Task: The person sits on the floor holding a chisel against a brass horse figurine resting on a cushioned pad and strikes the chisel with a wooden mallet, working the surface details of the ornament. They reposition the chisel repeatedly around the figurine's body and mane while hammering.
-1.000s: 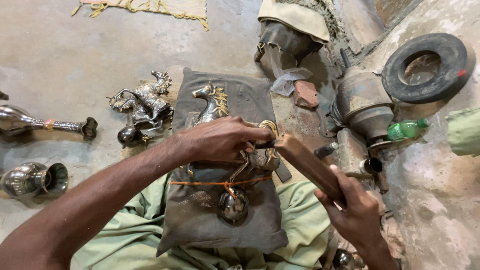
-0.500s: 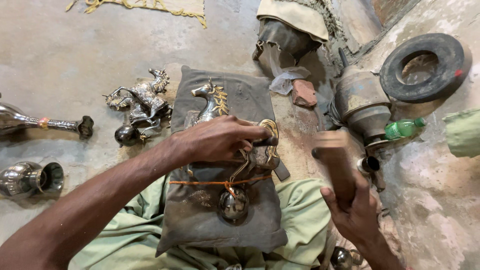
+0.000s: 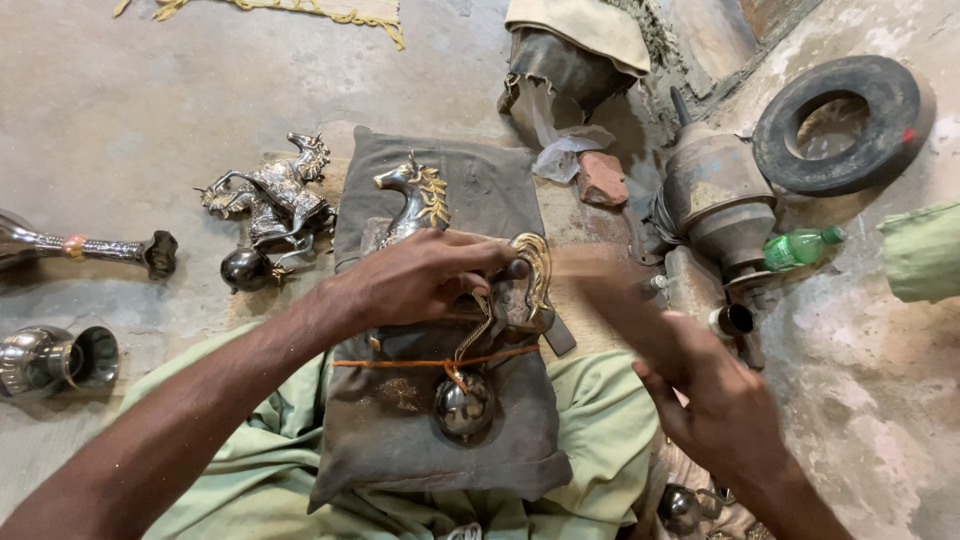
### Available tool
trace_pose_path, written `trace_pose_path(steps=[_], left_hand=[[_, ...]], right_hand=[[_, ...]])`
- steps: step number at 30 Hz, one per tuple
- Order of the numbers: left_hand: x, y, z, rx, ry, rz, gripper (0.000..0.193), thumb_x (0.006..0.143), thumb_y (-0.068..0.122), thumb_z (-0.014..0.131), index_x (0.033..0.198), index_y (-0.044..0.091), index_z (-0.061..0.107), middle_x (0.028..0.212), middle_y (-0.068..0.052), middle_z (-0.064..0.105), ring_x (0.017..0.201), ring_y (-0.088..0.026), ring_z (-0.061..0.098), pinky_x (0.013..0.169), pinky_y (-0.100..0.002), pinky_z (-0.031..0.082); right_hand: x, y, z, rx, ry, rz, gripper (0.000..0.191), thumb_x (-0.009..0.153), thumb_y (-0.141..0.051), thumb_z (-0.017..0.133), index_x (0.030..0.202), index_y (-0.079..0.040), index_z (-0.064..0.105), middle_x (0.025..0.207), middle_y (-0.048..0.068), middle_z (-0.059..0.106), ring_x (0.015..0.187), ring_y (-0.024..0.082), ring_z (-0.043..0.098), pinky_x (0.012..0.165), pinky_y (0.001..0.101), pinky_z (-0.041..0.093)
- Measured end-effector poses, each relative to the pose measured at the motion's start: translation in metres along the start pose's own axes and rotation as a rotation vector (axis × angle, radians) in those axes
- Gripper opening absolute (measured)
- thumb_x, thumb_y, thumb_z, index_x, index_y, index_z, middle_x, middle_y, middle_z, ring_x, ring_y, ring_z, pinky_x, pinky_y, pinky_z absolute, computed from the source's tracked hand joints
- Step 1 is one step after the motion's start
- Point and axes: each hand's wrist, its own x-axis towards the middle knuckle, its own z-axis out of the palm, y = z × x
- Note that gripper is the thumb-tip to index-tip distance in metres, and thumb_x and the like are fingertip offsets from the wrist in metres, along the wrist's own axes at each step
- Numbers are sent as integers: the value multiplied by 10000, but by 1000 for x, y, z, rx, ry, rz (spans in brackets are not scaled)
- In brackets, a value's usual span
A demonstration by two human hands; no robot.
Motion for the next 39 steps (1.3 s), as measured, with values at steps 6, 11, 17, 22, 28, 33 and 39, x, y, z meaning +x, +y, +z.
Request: trace_pose_path(steps=[6, 11, 17, 22, 28, 33, 39], left_hand=[[-10, -11, 5, 112, 41, 2, 659, 790, -47, 662, 1411, 146, 552, 1402, -118, 646, 1101, -347, 707, 902, -455, 588], [-19, -14, 9, 97, 58, -12, 598, 800, -12, 681, 1371, 132, 576, 1254, -128, 708, 1054, -349, 712, 868, -469, 581], [-24, -15, 9, 66, 95, 53, 512, 831, -17, 680, 1326, 79, 589, 1193, -140, 710, 1051, -376, 699, 820, -477, 566], [-25, -17, 10, 111, 55, 46, 402, 854, 0, 697, 1237, 63, 588, 1135, -137, 701, 1053, -360, 710, 840, -464, 570], [-21, -14, 14, 138, 111, 66, 486, 869, 26, 695, 1341, 95, 605, 1187, -132, 727, 946, -317, 757, 800, -420, 632], [-18, -8, 14, 128, 111, 55, 465, 874, 71, 738, 1321, 107, 612, 1164, -114, 753, 911, -293, 776, 781, -417, 648], [-18, -2, 14, 197, 143, 100, 514, 810, 48, 768, 1296, 110, 614, 1137, -149, 753, 908, -312, 775, 760, -417, 647]], right_hand=[[11, -10, -17, 161, 166, -31, 670, 932, -375, 733, 1378, -19, 383, 876, 137, 661, 673, 247, 708, 544, 420, 552], [24, -21, -37, -52, 120, -174, 643, 856, -309, 789, 1356, -71, 462, 963, 182, 713, 732, 323, 722, 624, 451, 576], [26, -27, -44, -205, 73, -213, 665, 784, -302, 807, 1332, -90, 496, 959, 211, 720, 740, 360, 723, 630, 480, 584], [23, -27, -31, -44, 74, -135, 634, 866, -292, 776, 1380, -76, 474, 906, 141, 700, 704, 282, 710, 623, 457, 584], [18, -29, -19, -84, 178, -190, 636, 868, -257, 783, 1402, -81, 484, 1049, 190, 697, 824, 330, 718, 667, 436, 579], [15, -28, -10, 21, 189, -155, 627, 847, -256, 799, 1380, -66, 527, 996, 177, 699, 778, 327, 703, 669, 448, 568], [18, -15, -3, -9, 178, -166, 644, 850, -255, 783, 1401, -70, 505, 1012, 202, 710, 795, 354, 721, 692, 468, 590]])
